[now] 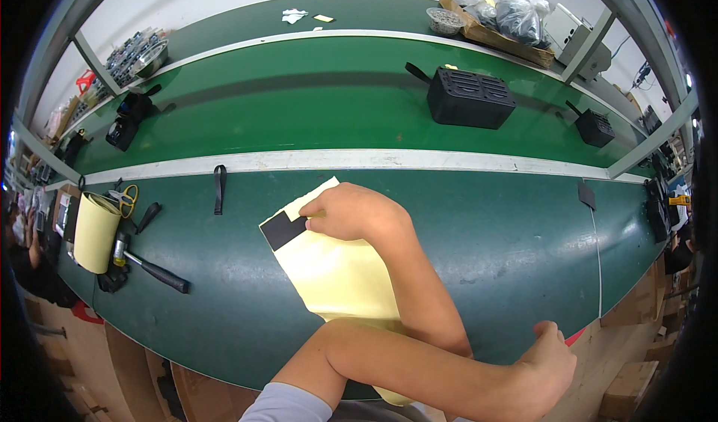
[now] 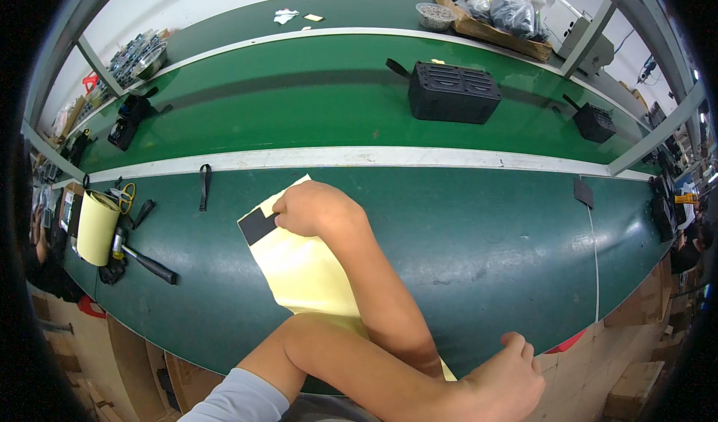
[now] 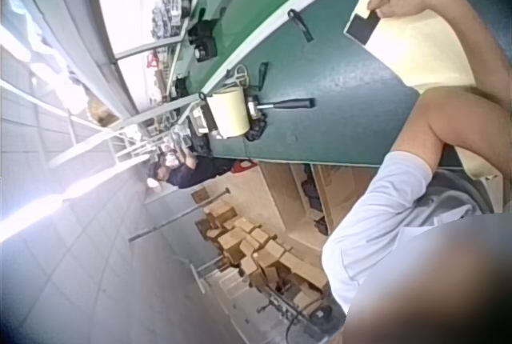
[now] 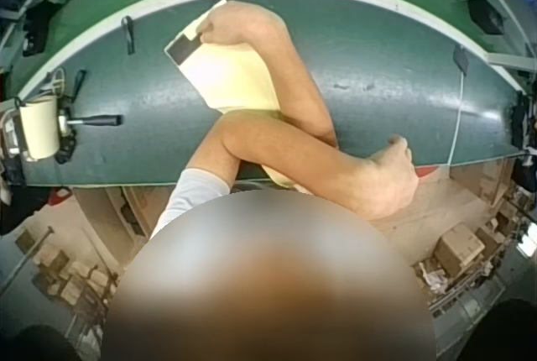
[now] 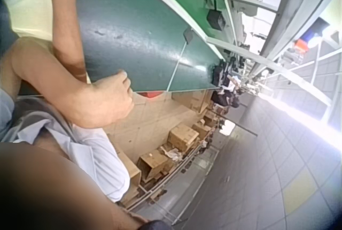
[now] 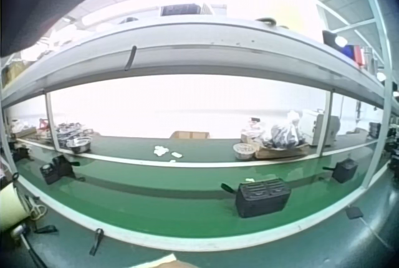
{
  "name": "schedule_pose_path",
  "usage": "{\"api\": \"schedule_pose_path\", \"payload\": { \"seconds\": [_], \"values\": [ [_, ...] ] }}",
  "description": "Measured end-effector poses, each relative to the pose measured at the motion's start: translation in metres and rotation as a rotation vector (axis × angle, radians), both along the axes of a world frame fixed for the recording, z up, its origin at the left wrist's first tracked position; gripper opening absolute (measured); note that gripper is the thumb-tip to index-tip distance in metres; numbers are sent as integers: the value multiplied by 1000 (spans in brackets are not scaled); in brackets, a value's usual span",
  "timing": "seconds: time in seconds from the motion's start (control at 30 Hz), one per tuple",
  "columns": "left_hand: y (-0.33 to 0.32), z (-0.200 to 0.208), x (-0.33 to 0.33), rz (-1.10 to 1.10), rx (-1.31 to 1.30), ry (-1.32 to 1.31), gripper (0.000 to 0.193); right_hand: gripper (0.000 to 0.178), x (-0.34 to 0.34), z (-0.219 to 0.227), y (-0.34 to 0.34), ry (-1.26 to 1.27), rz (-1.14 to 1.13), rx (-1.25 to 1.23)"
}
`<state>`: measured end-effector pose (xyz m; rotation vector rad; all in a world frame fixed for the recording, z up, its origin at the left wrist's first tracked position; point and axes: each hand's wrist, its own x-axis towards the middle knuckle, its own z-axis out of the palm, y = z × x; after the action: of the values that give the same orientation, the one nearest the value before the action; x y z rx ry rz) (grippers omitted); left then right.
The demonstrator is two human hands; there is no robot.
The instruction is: Assembling the internal components and housing of an electronic device on a production line.
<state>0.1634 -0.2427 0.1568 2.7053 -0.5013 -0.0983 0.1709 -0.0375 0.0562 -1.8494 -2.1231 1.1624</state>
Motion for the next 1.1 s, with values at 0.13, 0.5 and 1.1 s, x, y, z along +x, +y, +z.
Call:
{"api": "schedule_pose_path", "payload": {
  "seconds": [0.13, 0.5, 1.1],
  "values": [
    [0, 0, 0, -4, 22, -6, 35, 34, 0, 0, 1, 23, -17, -9],
    [-9, -3, 1, -22, 44, 18, 35, 14, -8, -16, 5, 51, -26, 132],
    [-20, -10, 5, 3, 57, 80, 36, 36, -12, -16, 7, 102, -48, 125]
  ]
}}
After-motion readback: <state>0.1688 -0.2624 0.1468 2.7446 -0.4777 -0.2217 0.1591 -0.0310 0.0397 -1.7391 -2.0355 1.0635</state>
